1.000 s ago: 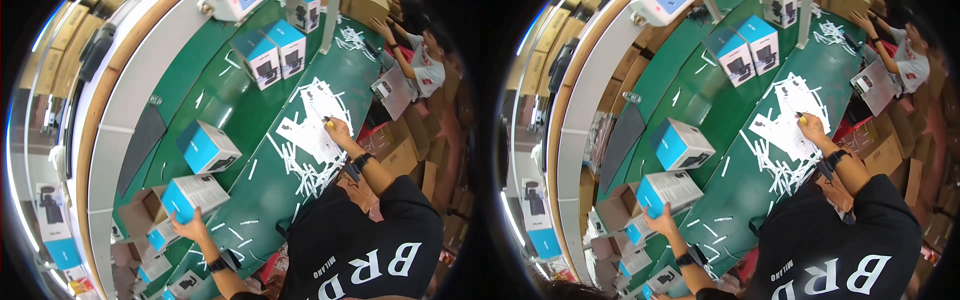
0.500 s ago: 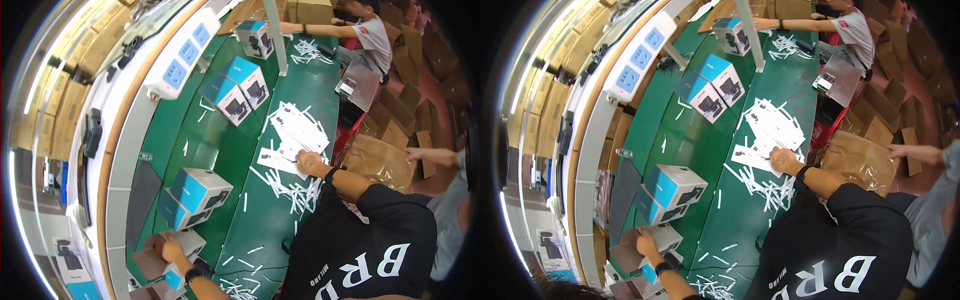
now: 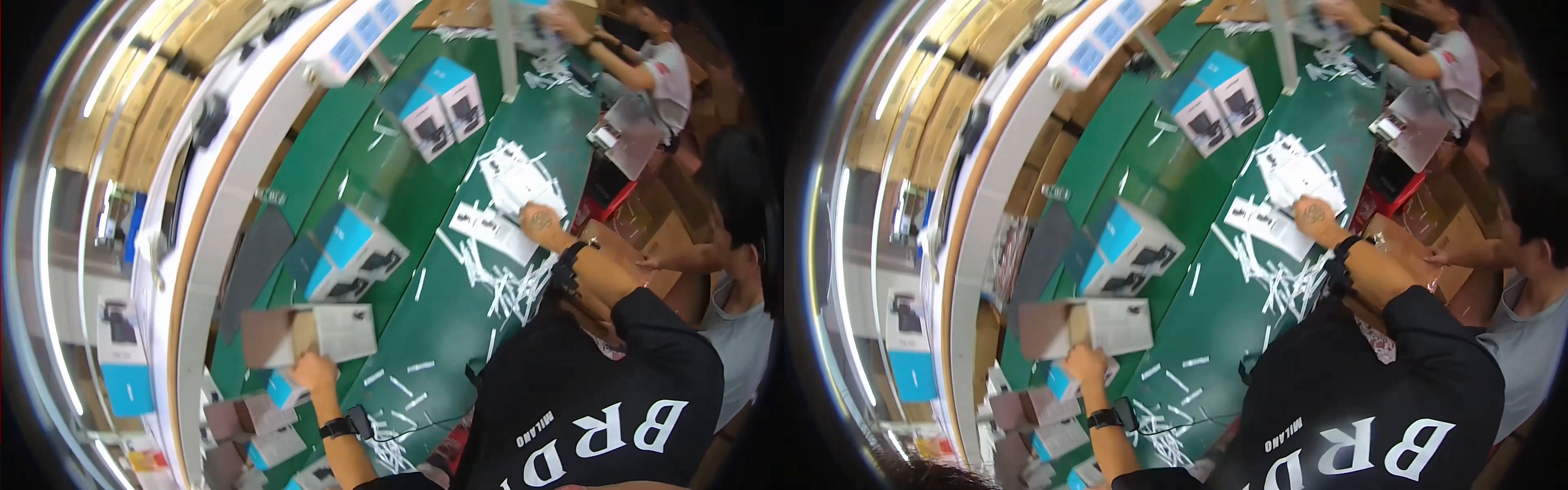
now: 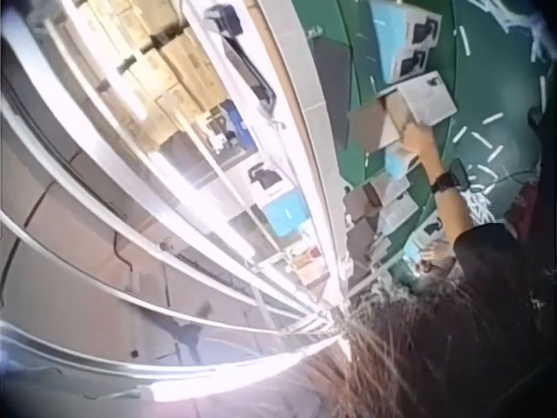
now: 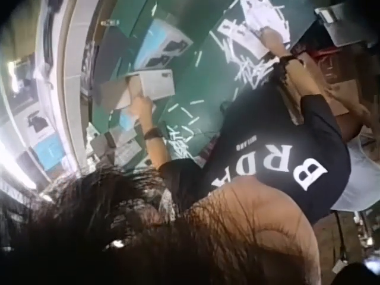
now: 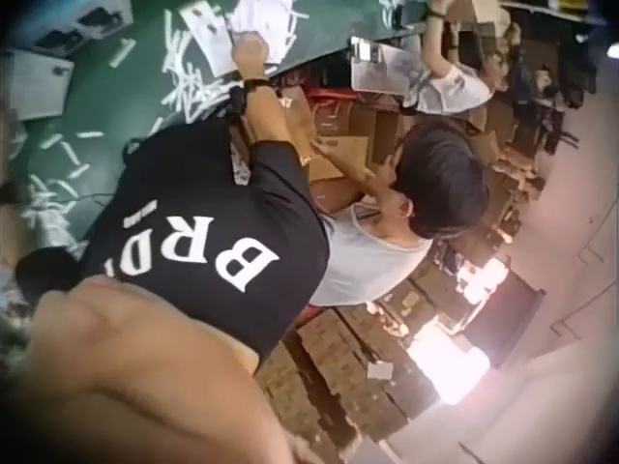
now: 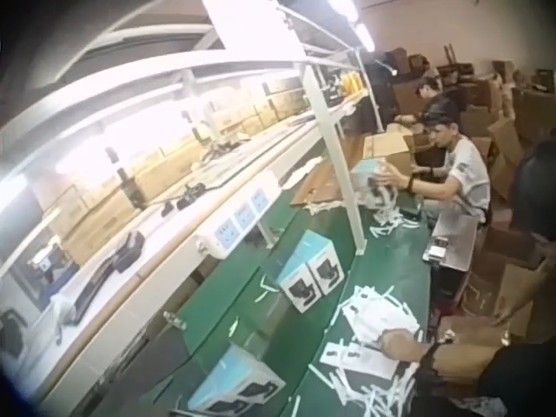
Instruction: The person opens a box, removes a manual, and uses a utility knife to cut the plastic wrap from a smaller blue box before placing the manual back inside and closing the box.
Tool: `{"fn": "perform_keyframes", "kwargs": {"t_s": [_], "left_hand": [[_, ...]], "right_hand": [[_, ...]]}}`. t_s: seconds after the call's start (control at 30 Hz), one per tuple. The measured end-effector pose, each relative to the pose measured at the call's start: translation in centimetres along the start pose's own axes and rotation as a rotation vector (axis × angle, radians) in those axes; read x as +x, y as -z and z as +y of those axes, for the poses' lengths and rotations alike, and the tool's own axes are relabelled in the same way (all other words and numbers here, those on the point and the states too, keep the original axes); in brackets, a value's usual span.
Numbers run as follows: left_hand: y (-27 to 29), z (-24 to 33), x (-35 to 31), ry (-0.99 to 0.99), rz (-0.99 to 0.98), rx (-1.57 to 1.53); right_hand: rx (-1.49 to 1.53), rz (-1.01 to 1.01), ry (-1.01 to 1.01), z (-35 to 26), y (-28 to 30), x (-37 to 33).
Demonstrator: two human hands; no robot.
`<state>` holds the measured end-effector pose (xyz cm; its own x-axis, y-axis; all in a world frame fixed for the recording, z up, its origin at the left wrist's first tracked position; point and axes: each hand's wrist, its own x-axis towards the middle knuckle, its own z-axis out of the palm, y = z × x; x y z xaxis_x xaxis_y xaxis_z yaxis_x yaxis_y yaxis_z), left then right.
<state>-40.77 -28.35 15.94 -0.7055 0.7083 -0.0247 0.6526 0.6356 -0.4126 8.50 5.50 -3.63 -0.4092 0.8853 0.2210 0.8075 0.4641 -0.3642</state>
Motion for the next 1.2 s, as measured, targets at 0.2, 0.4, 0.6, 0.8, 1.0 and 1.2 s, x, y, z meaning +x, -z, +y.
{"fn": "perform_keyframes", "kwargs": {"t_s": [0.2,0.4,0.6,0.8,1.0,1.2], "left_hand": [[2.2,8.8,-12.7,-0.36,0.334,-0.301],[5.4,13.0,-19.8,-0.481,0.368,-0.695],[5.7,10.4,-22.0,-0.369,0.825,-0.928],[3.4,10.5,-22.3,0.334,0.065,-1.726],[1.9,12.5,-22.3,0.314,0.249,-2.065],[2.4,9.7,-23.9,0.356,-0.041,-2.069]], "right_hand": [[0.45,-0.059,-0.045,-14.1,11.3,1.2],[0.8,0.16,0.775,-29.9,14.9,-1.1],[0.778,0.002,0.807,-33.3,12.7,-5.4],[0.576,-0.111,0.8,-35.4,13.5,-8.2],[0.464,-0.207,0.796,-36.6,12.7,-11.6],[0.314,-0.611,0.695,-33.5,14.3,-11.3]]}}
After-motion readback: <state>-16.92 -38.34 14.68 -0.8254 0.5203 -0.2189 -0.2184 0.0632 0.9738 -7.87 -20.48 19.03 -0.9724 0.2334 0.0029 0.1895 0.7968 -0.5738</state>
